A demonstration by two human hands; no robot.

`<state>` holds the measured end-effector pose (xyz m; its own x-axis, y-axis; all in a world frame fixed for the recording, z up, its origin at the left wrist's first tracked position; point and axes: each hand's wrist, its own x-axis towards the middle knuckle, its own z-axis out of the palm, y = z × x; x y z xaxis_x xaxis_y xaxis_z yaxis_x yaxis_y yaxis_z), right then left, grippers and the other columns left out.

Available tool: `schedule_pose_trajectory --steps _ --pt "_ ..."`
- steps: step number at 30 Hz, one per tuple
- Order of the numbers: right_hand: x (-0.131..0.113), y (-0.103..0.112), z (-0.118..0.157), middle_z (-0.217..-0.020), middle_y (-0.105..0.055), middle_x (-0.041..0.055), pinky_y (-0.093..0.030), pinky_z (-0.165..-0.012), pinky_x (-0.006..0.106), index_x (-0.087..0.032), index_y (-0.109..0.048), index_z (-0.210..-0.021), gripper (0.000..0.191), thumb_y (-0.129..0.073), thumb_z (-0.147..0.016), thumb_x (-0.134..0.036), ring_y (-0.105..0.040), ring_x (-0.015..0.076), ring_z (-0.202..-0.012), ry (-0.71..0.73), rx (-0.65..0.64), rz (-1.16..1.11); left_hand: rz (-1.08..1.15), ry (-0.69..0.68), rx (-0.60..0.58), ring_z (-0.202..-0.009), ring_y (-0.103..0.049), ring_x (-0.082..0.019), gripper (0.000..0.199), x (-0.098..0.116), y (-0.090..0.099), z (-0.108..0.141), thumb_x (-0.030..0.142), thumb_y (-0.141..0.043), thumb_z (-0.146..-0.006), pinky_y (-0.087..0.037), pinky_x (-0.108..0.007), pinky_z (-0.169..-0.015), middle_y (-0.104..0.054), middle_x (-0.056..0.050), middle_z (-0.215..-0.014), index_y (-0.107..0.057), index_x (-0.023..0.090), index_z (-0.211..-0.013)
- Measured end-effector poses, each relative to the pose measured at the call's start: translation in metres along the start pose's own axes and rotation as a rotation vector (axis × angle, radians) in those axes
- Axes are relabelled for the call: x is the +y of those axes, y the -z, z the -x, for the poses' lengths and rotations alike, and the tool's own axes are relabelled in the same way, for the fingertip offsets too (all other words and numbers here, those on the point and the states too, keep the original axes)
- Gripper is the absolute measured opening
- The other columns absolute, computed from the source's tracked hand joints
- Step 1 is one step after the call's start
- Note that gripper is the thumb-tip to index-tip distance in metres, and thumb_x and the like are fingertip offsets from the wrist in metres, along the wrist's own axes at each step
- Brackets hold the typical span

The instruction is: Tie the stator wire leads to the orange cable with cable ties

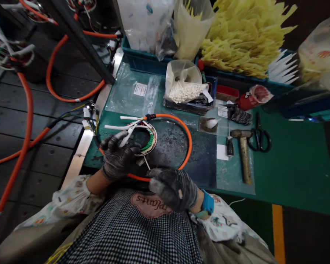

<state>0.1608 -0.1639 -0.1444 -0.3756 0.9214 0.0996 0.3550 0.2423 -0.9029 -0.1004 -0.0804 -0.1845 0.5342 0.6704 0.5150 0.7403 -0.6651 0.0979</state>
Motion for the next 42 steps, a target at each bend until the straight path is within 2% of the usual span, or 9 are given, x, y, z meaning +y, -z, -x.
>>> schedule_pose_trajectory --steps 4,7,11,15,19,24,34,39,42 --pt "0.022 -0.014 -0.038 -0.105 -0.085 0.0054 -0.069 -0.081 0.039 -0.035 -0.080 -0.118 0.022 -0.069 -0.103 -0.047 -0.080 0.0255 -0.092 0.026 0.115 0.217 0.032 0.004 0.009 -0.147 -0.052 -0.029 0.034 -0.001 0.001 -0.002 0.050 -0.077 -0.092 -0.029 -0.048 -0.121 -0.078 -0.002 -0.129 -0.073 0.036 -0.123" --pt "0.037 -0.020 -0.062 -0.102 -0.084 0.0106 -0.068 -0.089 0.049 -0.032 -0.078 -0.132 0.043 -0.073 -0.100 -0.059 -0.078 0.0317 -0.094 -0.052 0.233 0.350 0.072 0.020 0.003 -0.144 -0.055 -0.028 0.032 -0.002 0.003 -0.005 0.048 -0.075 -0.096 -0.033 -0.047 -0.119 -0.080 0.002 -0.127 -0.074 0.038 -0.126" --pt "0.031 -0.019 -0.091 -0.100 -0.084 0.0132 -0.068 -0.088 0.055 -0.029 -0.082 -0.125 0.038 -0.066 -0.104 -0.056 -0.078 0.0351 -0.091 -0.079 0.133 0.371 0.093 -0.003 0.028 -0.142 -0.058 -0.029 0.024 -0.004 0.001 -0.005 0.048 -0.082 -0.091 -0.035 -0.048 -0.117 -0.081 0.002 -0.120 -0.077 0.038 -0.113" --pt "0.017 -0.006 -0.108 -0.112 -0.085 0.0092 -0.068 -0.096 0.051 -0.027 -0.083 -0.119 0.033 -0.059 -0.109 -0.046 -0.081 0.0314 -0.100 -0.050 0.068 0.129 0.084 0.011 0.038 -0.144 -0.056 -0.030 0.029 -0.006 -0.007 -0.001 0.044 -0.083 -0.089 -0.034 -0.049 -0.119 -0.080 0.001 -0.121 -0.076 0.038 -0.116" --pt "0.017 0.009 -0.108 -0.108 -0.086 0.0033 -0.068 -0.099 0.048 -0.031 -0.083 -0.119 0.026 -0.064 -0.107 -0.044 -0.082 0.0271 -0.099 -0.009 -0.070 -0.084 0.093 0.006 0.067 -0.143 -0.056 -0.030 0.034 -0.005 -0.010 0.000 0.046 -0.081 -0.090 -0.035 -0.048 -0.119 -0.080 -0.001 -0.119 -0.075 0.037 -0.123" --pt "0.026 0.013 -0.107 -0.105 -0.085 0.0076 -0.070 -0.092 0.049 -0.026 -0.082 -0.108 0.016 -0.072 -0.099 -0.035 -0.082 0.0301 -0.095 -0.015 -0.027 -0.157 0.038 -0.006 0.019 -0.144 -0.056 -0.030 0.035 -0.006 -0.005 -0.002 0.053 -0.081 -0.090 -0.031 -0.049 -0.119 -0.078 -0.003 -0.126 -0.076 0.038 -0.121" --pt "0.040 0.009 -0.094 -0.105 -0.084 0.0046 -0.068 -0.095 0.044 -0.028 -0.079 -0.110 0.015 -0.068 -0.104 -0.037 -0.080 0.0230 -0.097 0.204 -0.118 -0.073 0.073 0.030 0.006 -0.146 -0.055 -0.029 0.032 -0.007 -0.010 0.004 0.054 -0.084 -0.086 -0.025 -0.048 -0.124 -0.077 0.000 -0.124 -0.077 0.042 -0.115" --pt "0.037 0.007 -0.090 -0.108 -0.083 0.0059 -0.067 -0.098 0.046 -0.027 -0.078 -0.113 0.017 -0.068 -0.105 -0.039 -0.079 0.0259 -0.100 0.063 0.068 -0.084 0.041 0.010 -0.018 -0.145 -0.056 -0.029 0.031 -0.010 -0.008 0.003 0.057 -0.086 -0.086 -0.031 -0.046 -0.121 -0.073 -0.001 -0.134 -0.078 0.040 -0.110" --pt "0.031 0.006 -0.093 -0.108 -0.082 0.0065 -0.067 -0.101 0.050 -0.029 -0.080 -0.111 0.015 -0.069 -0.103 -0.036 -0.078 0.0297 -0.102 0.021 0.083 -0.018 -0.007 0.000 -0.015 -0.145 -0.056 -0.029 0.034 -0.011 -0.009 0.003 0.059 -0.087 -0.084 -0.031 -0.046 -0.121 -0.073 -0.001 -0.133 -0.077 0.040 -0.111"
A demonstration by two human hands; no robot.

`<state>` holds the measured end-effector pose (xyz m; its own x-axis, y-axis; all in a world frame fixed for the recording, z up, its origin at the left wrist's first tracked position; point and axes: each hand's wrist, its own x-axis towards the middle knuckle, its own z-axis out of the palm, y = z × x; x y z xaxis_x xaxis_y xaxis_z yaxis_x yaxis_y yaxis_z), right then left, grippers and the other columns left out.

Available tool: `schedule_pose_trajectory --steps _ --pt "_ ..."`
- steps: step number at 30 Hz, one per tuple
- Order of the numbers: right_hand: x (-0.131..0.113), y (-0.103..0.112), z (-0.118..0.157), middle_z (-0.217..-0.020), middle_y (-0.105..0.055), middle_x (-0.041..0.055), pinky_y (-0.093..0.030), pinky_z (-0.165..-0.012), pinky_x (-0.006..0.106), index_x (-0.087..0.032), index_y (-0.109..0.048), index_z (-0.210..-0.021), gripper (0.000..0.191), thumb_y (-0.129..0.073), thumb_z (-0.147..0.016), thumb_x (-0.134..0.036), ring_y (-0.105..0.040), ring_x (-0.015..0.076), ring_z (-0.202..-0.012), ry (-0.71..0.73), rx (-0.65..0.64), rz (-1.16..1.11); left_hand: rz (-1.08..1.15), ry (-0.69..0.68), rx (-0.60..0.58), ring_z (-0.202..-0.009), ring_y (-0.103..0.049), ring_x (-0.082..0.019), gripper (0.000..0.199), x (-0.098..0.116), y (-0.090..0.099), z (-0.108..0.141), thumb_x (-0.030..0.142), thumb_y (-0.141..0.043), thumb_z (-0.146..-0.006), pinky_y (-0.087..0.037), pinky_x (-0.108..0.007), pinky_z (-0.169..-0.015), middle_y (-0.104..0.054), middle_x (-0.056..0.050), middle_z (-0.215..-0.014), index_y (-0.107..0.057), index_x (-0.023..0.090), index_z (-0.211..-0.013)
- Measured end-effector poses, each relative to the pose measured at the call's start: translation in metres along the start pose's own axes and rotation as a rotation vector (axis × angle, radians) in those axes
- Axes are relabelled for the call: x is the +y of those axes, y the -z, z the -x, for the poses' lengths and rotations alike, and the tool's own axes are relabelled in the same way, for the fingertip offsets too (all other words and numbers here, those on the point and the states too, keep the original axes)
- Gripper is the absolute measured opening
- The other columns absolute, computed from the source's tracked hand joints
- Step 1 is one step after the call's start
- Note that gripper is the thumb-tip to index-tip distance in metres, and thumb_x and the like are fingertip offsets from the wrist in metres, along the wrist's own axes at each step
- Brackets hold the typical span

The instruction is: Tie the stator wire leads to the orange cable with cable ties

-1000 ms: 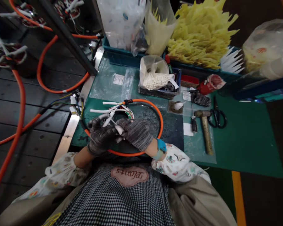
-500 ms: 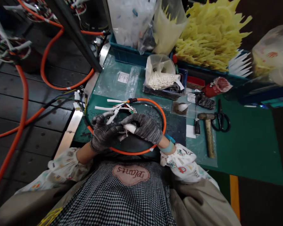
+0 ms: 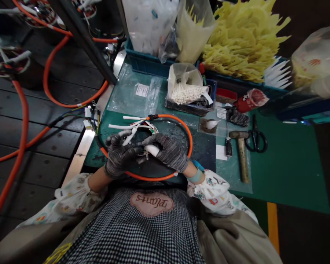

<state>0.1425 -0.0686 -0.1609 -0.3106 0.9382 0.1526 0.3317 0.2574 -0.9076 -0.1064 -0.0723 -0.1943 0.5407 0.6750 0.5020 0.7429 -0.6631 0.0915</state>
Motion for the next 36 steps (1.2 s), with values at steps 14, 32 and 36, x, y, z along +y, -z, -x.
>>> schedule_pose_trajectory --steps 14,32,36 --pt "0.007 -0.003 0.009 -0.107 -0.083 0.0045 -0.067 -0.097 0.046 -0.028 -0.077 -0.115 0.018 -0.065 -0.108 -0.040 -0.079 0.0242 -0.099 0.056 -0.007 -0.004 0.038 -0.025 -0.009 -0.146 -0.055 -0.029 0.029 -0.002 -0.003 0.001 0.055 -0.084 -0.088 -0.022 -0.046 -0.125 -0.076 0.001 -0.128 -0.076 0.039 -0.110" --pt "0.009 -0.012 0.025 -0.095 -0.080 0.0057 -0.067 -0.078 0.036 -0.025 -0.079 -0.106 0.015 -0.068 -0.108 -0.035 -0.076 0.0215 -0.085 0.137 -0.093 0.105 0.119 -0.009 0.145 -0.144 -0.056 -0.025 0.021 0.004 -0.009 -0.002 0.053 -0.081 -0.091 -0.024 -0.042 -0.125 -0.080 0.003 -0.117 -0.077 0.039 -0.106" --pt "0.000 -0.024 0.022 -0.093 -0.082 0.0007 -0.068 -0.076 0.031 -0.027 -0.078 -0.104 0.016 -0.063 -0.108 -0.028 -0.079 0.0182 -0.083 0.230 -0.128 0.004 0.115 0.038 0.100 -0.144 -0.056 -0.026 0.021 0.007 -0.011 -0.002 0.048 -0.080 -0.092 -0.025 -0.045 -0.124 -0.080 0.002 -0.127 -0.078 0.039 -0.110"
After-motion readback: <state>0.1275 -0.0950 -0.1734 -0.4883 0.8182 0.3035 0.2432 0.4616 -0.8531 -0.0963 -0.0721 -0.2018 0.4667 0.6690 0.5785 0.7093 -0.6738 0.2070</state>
